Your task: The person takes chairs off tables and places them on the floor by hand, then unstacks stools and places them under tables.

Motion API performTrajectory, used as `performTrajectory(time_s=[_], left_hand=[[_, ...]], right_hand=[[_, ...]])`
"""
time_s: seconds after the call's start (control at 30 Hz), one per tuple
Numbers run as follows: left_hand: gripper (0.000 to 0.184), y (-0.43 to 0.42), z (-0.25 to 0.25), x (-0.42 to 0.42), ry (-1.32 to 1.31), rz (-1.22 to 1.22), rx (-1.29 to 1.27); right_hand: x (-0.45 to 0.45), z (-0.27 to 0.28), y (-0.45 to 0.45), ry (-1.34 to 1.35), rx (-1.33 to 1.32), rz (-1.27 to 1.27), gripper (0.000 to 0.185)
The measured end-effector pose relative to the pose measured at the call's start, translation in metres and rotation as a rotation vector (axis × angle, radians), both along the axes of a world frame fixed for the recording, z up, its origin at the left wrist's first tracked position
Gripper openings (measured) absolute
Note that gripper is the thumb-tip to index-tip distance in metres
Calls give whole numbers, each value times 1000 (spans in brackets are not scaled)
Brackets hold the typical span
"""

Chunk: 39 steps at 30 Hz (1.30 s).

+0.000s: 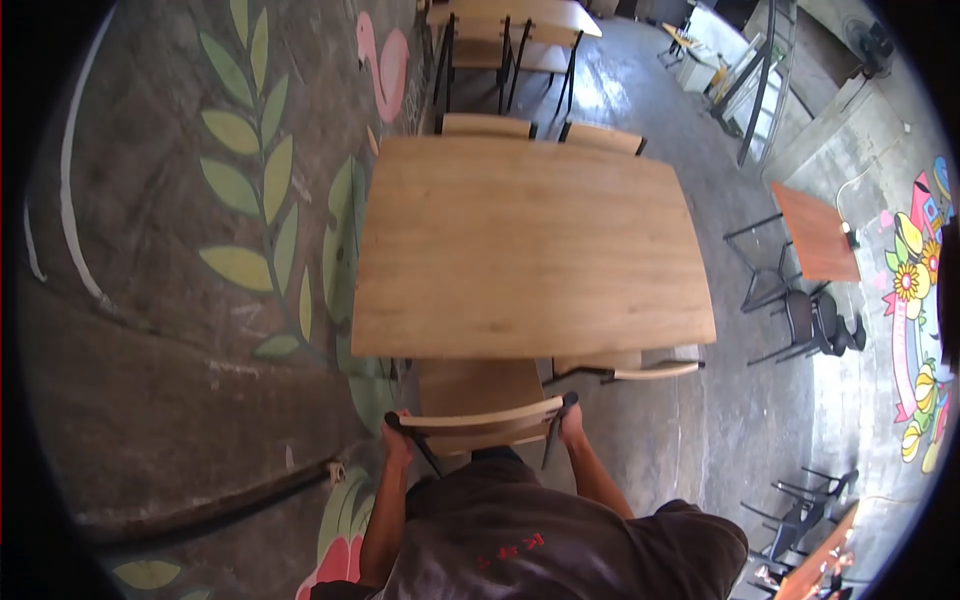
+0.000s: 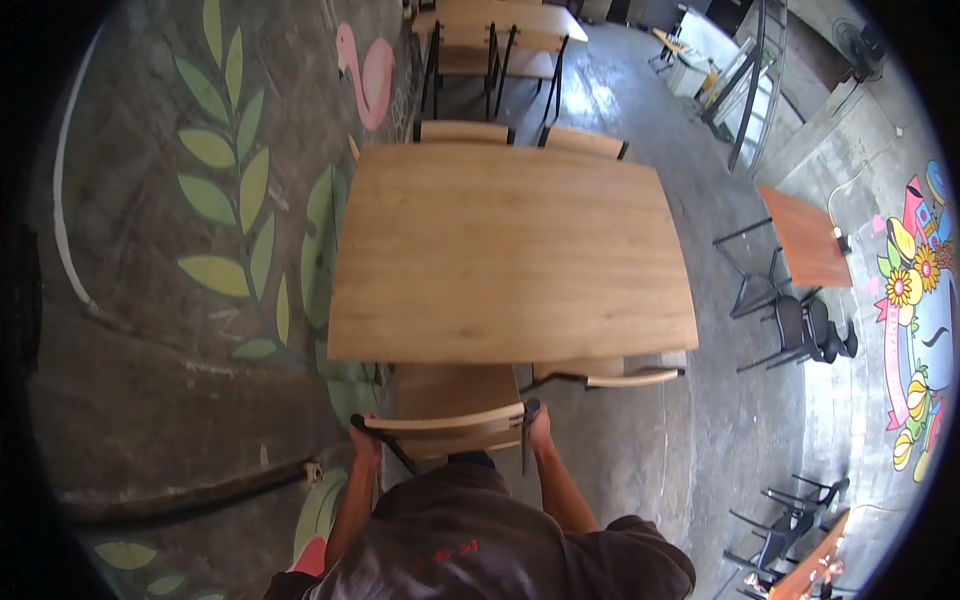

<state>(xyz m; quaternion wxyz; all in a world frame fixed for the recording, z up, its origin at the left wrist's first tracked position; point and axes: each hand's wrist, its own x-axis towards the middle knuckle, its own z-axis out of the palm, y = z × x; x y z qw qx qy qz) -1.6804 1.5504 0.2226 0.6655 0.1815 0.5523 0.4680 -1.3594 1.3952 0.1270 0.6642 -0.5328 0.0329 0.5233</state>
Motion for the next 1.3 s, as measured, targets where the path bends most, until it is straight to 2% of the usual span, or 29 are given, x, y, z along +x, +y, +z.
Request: performTrajectory(time_s=[0.1, 0.17, 0.23, 0.27, 0.37, 0.43, 0.47, 0.53, 0.6, 0.67, 0.73, 0.9, 0.97, 1.23, 1.3], left_hand=[[13, 24, -15, 6, -91, -115, 43], [13, 35, -47, 8, -54, -118, 79], [12, 44, -57, 11, -13, -117, 109], [13, 47, -58, 14, -22, -132, 94], [14, 66, -61, 27, -43, -182, 123], [14, 70, -68, 28, -49, -217, 171], [14, 76, -72, 29, -73, -281, 153], [14, 84, -62, 36, -96, -350, 134], [16, 86, -58, 44, 62, -309, 43], [17, 94, -67, 46, 36, -335, 61], [18, 102, -82, 47, 12, -360, 77], [23, 112, -111, 49, 87, -307, 97], [19, 114, -123, 46, 112, -308, 122], [13, 107, -121, 54, 326, -313, 287], [16, 106, -117, 61, 249, -129, 226]], right_hand=[[10, 6, 19, -39, 69, 24, 35], [11, 16, 28, -85, 88, 13, 34], [12, 20, 35, -90, -105, -26, 34], [13, 17, 41, -93, -93, -28, 34], [27, -25, 38, -221, -136, -70, 24], [37, -47, 36, -283, 58, 68, 24], [41, -50, 38, -283, 64, 62, 24], [42, -46, 38, -409, -270, 141, 25], [43, -42, 37, -384, -199, 201, 24], [46, -39, 41, -359, -132, 261, 24], [46, -43, 47, -186, -66, 239, 21], [51, -58, 65, -246, -66, 250, 19], [57, -71, 68, -266, -80, 242, 19], [67, -83, 65, -206, 44, 209, 24], [66, -87, 59, -177, 69, 136, 23]])
